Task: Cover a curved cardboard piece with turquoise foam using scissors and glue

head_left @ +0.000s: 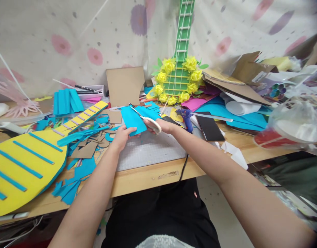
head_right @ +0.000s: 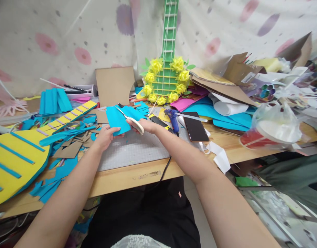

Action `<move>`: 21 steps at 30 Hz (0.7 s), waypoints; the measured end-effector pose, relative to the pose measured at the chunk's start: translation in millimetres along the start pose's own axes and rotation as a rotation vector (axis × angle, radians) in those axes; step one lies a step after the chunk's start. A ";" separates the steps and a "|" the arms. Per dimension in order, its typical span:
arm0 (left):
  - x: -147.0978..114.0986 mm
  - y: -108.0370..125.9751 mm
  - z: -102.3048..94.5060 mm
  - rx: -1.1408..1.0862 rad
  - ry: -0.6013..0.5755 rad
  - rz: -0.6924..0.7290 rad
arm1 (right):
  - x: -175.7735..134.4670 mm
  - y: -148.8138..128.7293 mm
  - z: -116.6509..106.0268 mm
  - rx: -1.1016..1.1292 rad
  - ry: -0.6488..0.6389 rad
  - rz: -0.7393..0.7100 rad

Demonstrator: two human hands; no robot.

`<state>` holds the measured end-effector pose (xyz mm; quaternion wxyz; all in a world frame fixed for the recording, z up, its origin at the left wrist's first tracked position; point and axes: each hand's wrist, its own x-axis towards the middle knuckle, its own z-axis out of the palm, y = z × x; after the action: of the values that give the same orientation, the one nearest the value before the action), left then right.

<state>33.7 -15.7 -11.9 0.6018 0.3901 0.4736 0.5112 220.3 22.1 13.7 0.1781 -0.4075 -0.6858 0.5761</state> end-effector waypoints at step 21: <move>10.5 -4.6 -18.5 0.153 0.030 0.072 | 20.6 -0.3 -7.4 0.297 0.112 -0.002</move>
<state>17.3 -6.5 -22.6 0.5444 0.4438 0.5060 0.5006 213.1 42.6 11.3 0.2749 -0.4075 -0.5825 0.6473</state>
